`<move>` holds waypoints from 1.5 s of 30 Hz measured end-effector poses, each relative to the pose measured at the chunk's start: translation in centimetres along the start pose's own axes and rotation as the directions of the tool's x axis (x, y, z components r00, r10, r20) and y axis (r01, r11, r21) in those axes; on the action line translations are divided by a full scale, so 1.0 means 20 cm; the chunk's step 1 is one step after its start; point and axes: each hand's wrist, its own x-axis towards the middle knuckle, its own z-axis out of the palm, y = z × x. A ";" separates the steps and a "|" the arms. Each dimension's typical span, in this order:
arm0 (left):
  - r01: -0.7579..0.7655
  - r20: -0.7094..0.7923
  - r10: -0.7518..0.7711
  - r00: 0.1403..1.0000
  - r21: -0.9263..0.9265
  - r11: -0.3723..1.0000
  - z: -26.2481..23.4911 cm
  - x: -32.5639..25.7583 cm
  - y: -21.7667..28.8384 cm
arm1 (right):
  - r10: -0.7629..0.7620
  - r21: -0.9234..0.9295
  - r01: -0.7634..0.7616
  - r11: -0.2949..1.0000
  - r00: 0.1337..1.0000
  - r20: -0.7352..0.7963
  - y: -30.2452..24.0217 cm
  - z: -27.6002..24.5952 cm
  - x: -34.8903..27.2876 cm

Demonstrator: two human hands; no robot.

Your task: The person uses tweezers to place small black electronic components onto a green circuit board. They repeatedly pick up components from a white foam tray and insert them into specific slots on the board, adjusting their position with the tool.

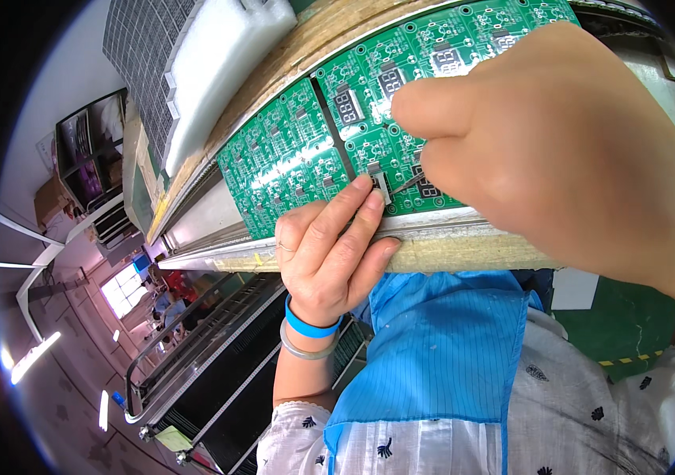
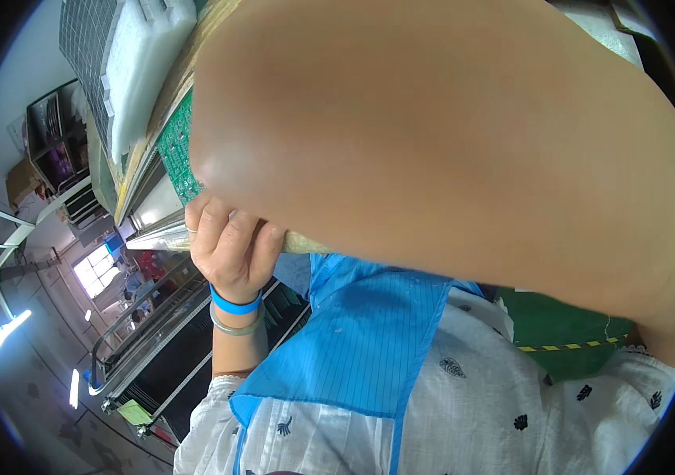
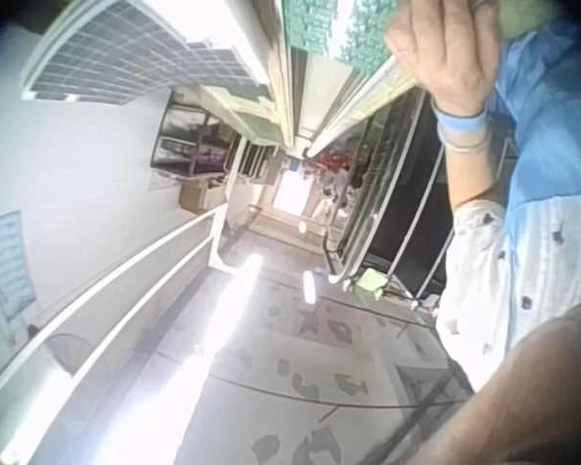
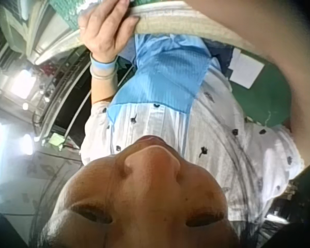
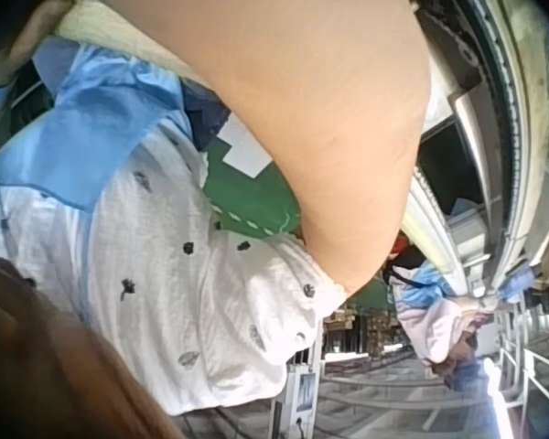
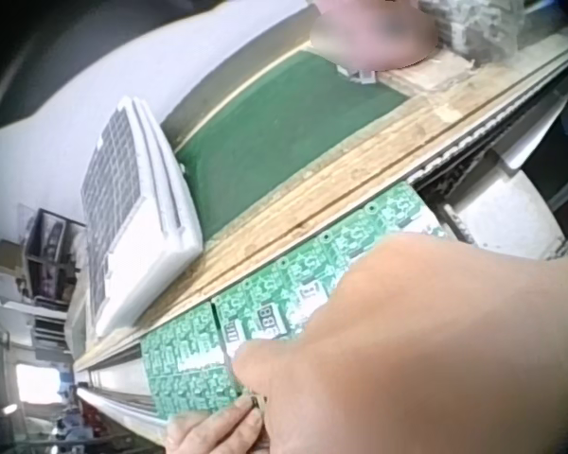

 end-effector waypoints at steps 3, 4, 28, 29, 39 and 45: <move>-0.022 0.004 0.022 1.000 -0.006 1.000 0.00 0.02 0.00 | 0.014 -0.012 -0.014 1.000 1.000 0.002 0.00 -0.02 -0.01; -0.026 0.002 0.026 1.000 -0.013 1.000 0.00 0.03 0.00 | 0.017 -0.017 -0.017 1.000 1.000 0.002 -0.01 -0.03 -0.01; -0.031 0.025 0.031 0.999 -0.011 0.999 0.00 0.03 -0.01 | 0.030 -0.037 -0.029 0.999 0.999 0.034 -0.06 0.01 0.02; -0.034 0.015 0.035 0.999 -0.015 0.999 0.00 0.03 -0.01 | 0.017 -0.035 -0.015 0.999 0.999 0.032 -0.06 0.01 0.02; -0.045 0.002 0.045 0.999 -0.001 0.999 0.01 0.03 -0.01 | 0.002 -0.082 0.000 0.997 1.000 0.030 -0.08 -0.01 0.01; -0.048 -0.014 0.048 0.999 -0.006 0.999 0.02 0.02 -0.01 | -0.007 -0.096 0.009 0.995 1.000 0.020 -0.07 -0.01 0.02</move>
